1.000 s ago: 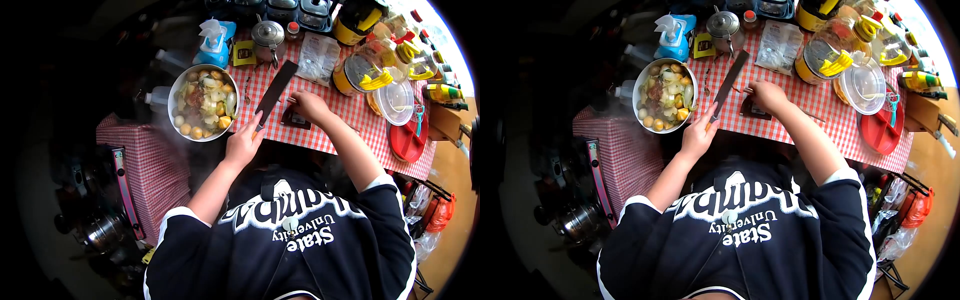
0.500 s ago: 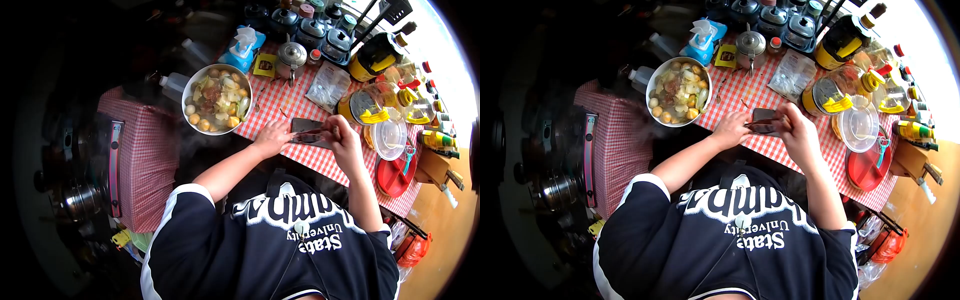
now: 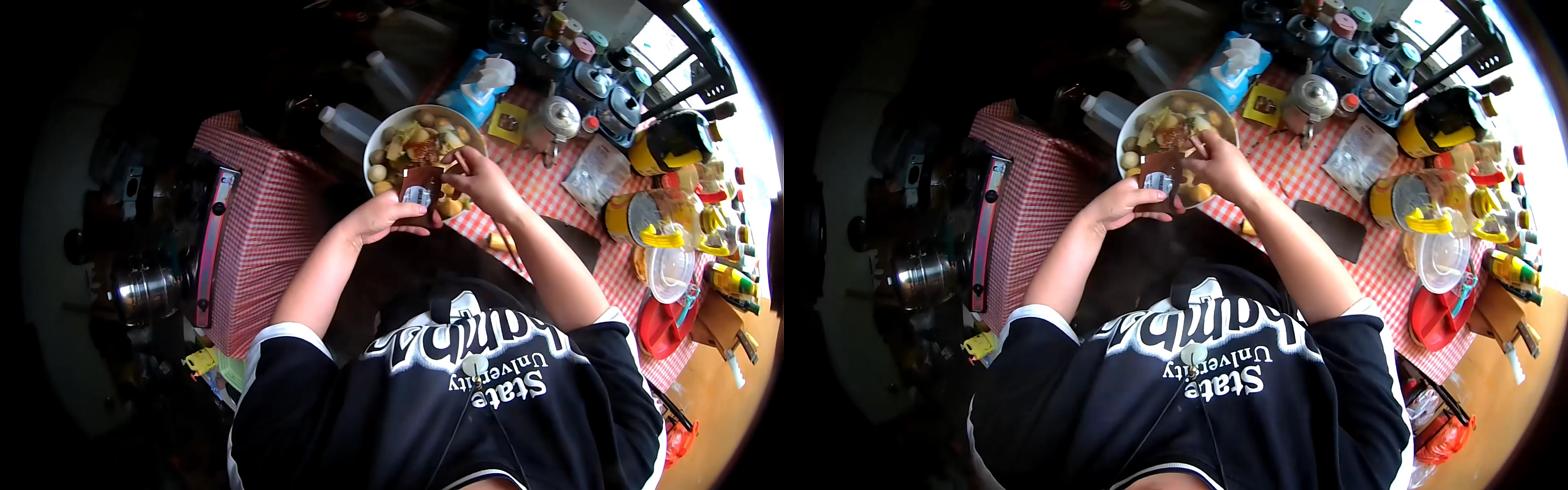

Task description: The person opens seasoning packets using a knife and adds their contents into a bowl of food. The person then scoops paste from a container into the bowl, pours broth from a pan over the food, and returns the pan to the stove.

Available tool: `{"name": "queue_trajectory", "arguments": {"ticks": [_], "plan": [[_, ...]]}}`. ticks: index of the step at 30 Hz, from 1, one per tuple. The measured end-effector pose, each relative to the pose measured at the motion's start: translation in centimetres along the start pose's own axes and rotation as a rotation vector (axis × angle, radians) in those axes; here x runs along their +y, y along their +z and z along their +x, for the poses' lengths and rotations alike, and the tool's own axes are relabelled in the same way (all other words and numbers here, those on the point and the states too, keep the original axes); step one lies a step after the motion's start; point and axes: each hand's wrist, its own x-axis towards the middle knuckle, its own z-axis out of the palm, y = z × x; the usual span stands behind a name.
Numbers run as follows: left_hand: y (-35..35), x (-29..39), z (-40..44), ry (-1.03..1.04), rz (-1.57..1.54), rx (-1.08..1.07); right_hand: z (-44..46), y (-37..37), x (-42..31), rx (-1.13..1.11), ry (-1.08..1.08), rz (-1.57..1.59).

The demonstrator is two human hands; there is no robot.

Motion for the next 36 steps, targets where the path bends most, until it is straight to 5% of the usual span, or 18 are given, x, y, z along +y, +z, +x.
{"name": "queue_trajectory", "arguments": {"ticks": [6,11,17,27,36], "plan": [[-3.4,4.8,0.4,-0.312,0.413,0.129,-3.4,-2.4,0.0,0.072,-0.013,0.165],[-4.0,7.8,3.8,-0.439,1.083,0.203,-8.1,-5.1,0.2,0.212,0.024,0.247],[-2.4,8.5,4.5,-0.286,1.7,0.354,-11.5,-7.1,-0.3,0.335,0.099,0.206],[0.2,8.5,4.2,-0.252,1.923,0.491,-13.7,-9.3,-0.7,0.348,0.128,0.142],[-1.7,7.0,4.0,0.159,2.219,0.575,-15.0,-10.3,0.4,0.325,0.099,0.106]]}}
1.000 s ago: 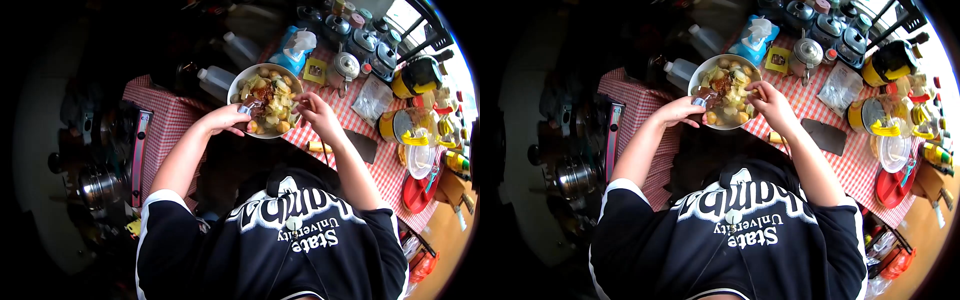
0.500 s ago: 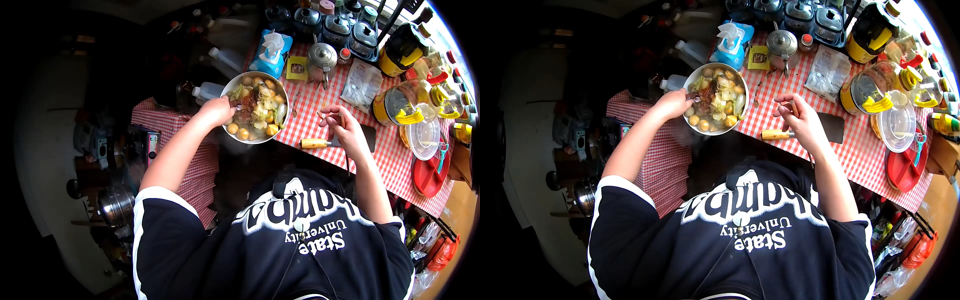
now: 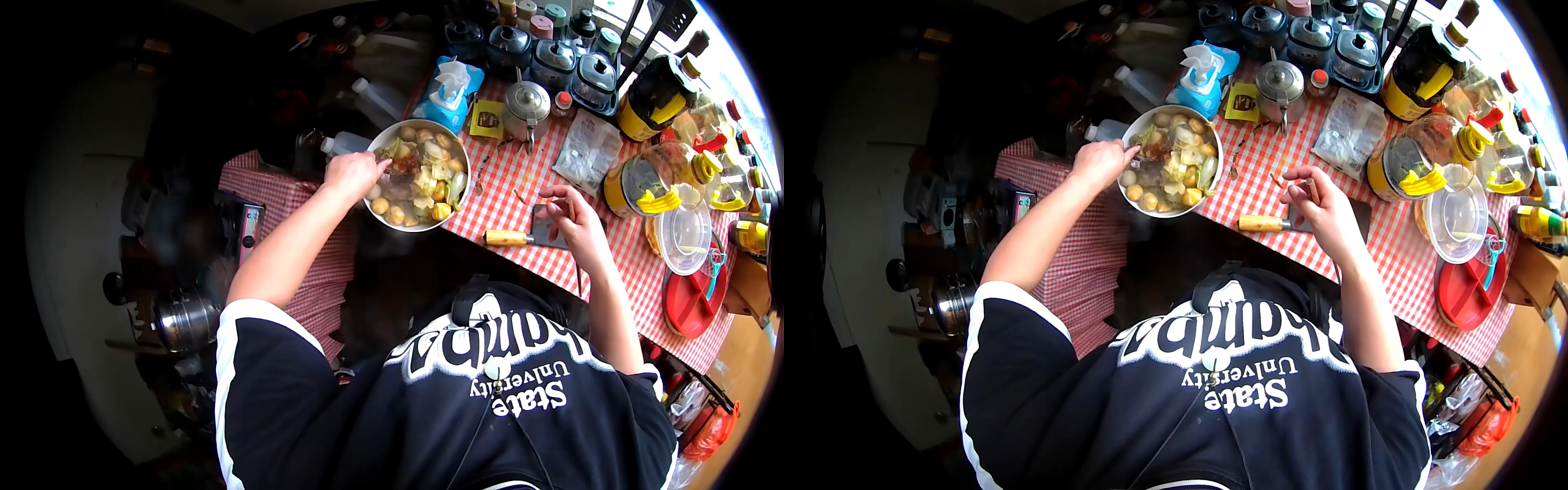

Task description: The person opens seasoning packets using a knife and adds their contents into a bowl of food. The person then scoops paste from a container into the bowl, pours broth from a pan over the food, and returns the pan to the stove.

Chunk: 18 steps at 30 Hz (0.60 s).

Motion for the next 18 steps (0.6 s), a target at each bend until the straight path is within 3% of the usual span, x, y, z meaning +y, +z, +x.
{"name": "queue_trajectory", "arguments": {"ticks": [18], "plan": [[3.8,1.3,-1.7,-0.197,-0.086,0.146,-0.6,-1.8,1.4,-0.158,0.001,-0.069]]}}
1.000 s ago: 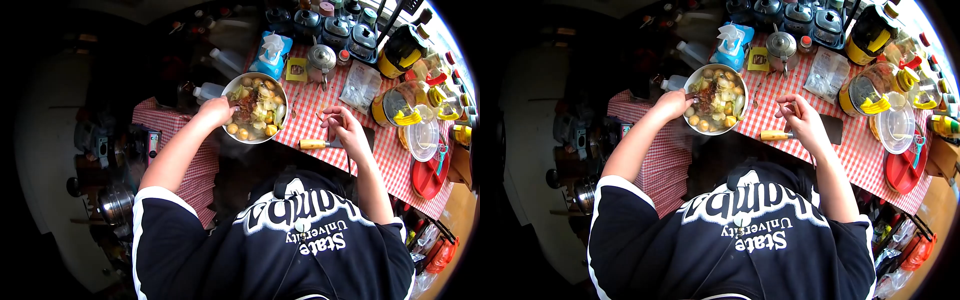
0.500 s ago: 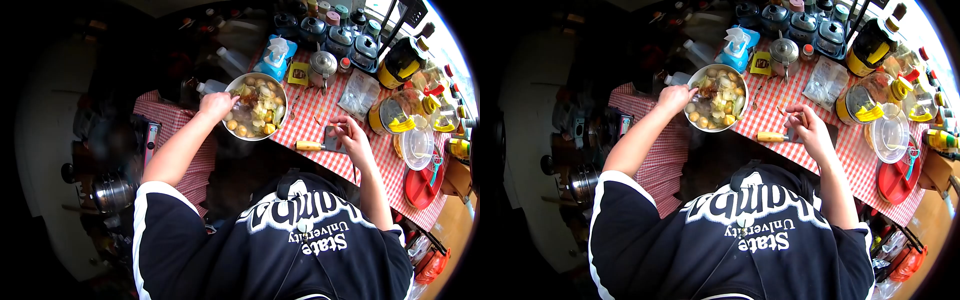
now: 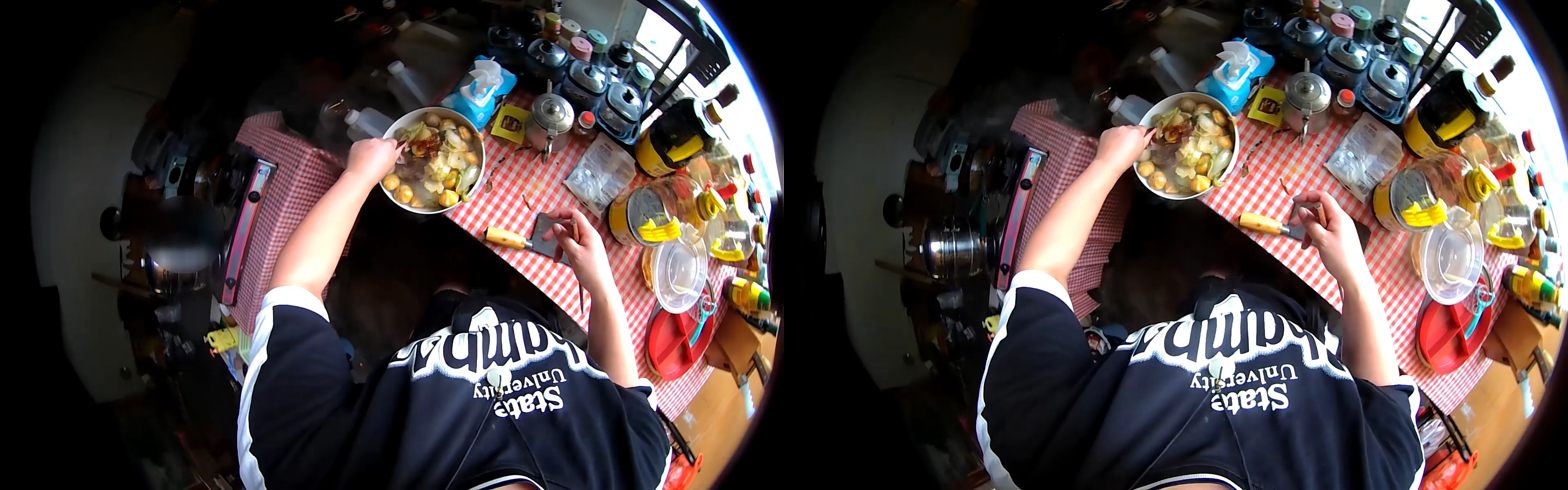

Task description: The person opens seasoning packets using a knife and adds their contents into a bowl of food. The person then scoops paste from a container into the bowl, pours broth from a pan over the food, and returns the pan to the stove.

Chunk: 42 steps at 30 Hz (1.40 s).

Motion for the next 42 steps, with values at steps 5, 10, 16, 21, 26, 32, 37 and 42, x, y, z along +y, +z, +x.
{"name": "queue_trajectory", "arguments": {"ticks": [5,10,16,21,26,32,37,42], "plan": [[-0.2,0.2,-0.8,-0.018,0.014,-0.064,0.7,0.8,0.3,-0.07,0.037,-0.002],[0.7,-0.2,-1.1,-0.059,0.001,0.032,1.3,1.9,1.5,-0.135,-0.014,-0.01],[2.0,0.9,-3.3,-0.542,-1.204,-0.086,0.3,5.3,2.2,-0.123,-0.038,-0.008],[6.1,0.8,-14.0,-0.849,-2.014,0.503,0.9,13.5,2.8,-0.266,-0.076,-0.161],[11.1,-2.7,-40.3,-0.97,-2.419,0.806,0.9,28.0,5.1,-0.411,-0.075,-0.359],[25.6,-3.2,-73.2,-2.12,-1.838,1.107,-4.0,48.4,7.0,-0.692,0.02,-0.473],[36.0,-7.6,-91.7,-2.576,-1.629,1.108,-6.5,52.2,7.4,-0.657,0.054,-0.633],[37.3,-11.9,-88.7,-2.178,-1.944,0.829,-9.2,45.8,6.0,-0.156,-0.076,-0.72]]}}
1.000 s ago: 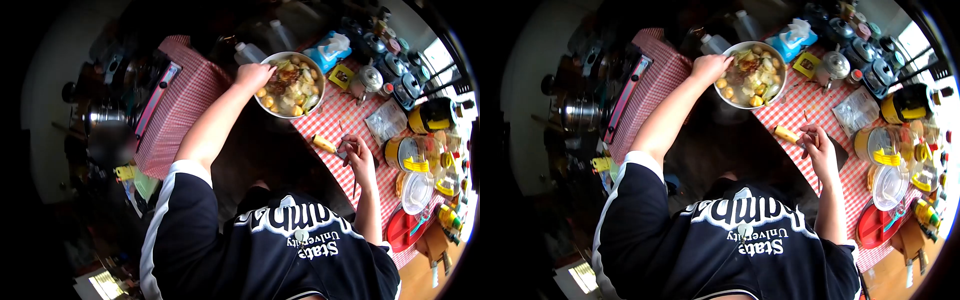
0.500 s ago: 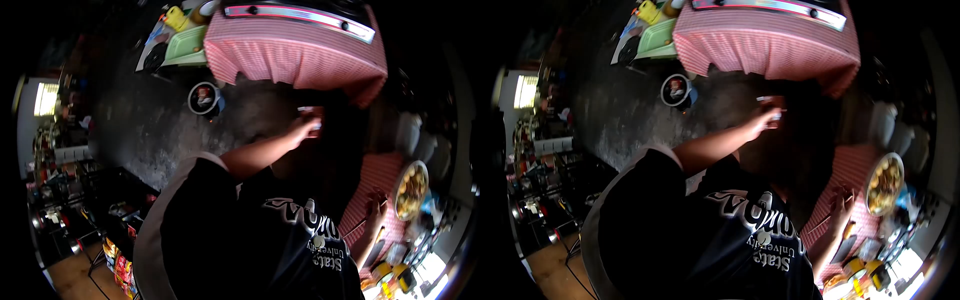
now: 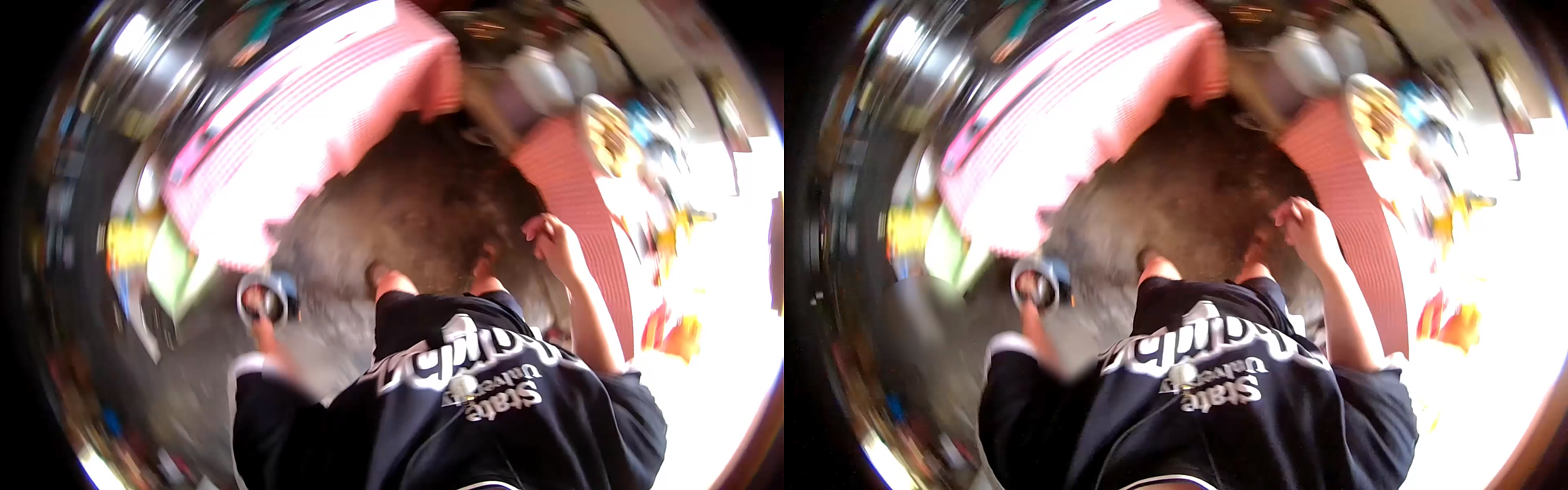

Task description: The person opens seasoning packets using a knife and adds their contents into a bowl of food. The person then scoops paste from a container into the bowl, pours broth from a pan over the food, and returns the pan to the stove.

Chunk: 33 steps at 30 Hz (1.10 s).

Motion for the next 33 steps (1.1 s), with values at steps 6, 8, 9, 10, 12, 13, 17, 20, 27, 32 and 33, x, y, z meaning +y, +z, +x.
{"name": "queue_trajectory", "arguments": {"ticks": [6,8,9,10,12,13,17,20,27,32,33], "plan": [[11.9,0.4,-9.7,0.048,0.474,-0.316,0.0,-9.5,6.9,0.523,0.103,-0.236],[18.7,0.3,-14.8,0.114,0.725,-0.441,2.4,-14.2,14.3,0.643,0.184,-0.11],[23.4,1.2,-20.4,0.137,1.008,-0.421,4.4,-17.0,18.7,0.642,0.028,0.144],[26.6,0.3,-21.5,0.222,1.002,-0.486,5.8,-19.2,21.9,0.629,-0.134,0.396],[32.2,-1.9,-23.3,0.392,0.973,-0.613,6.1,-24.7,19.0,0.73,0.09,-0.125],[34.7,-2.8,-23.6,0.449,1.003,-0.645,7.7,-26.7,18.8,0.741,0.229,-0.218],[43.3,-5.4,-27.4,0.556,1.037,-0.699,18.4,-31.8,23.9,0.785,0.179,-0.507],[47.8,-7.3,-33.1,0.523,0.998,-0.731,23.1,-32.7,25.5,0.559,0.264,-0.617],[53.5,-8.7,-44.3,0.62,1.025,-0.91,28.3,-32.8,30.8,0.475,0.179,-0.664],[58.9,-9.0,-48.1,0.715,0.97,-1.106,19.2,-37.1,20.9,0.654,0.158,-0.203],[60.5,-9.0,-50.0,0.737,0.991,-1.188,17.8,-37.6,21.2,0.679,0.071,-0.142]]}}
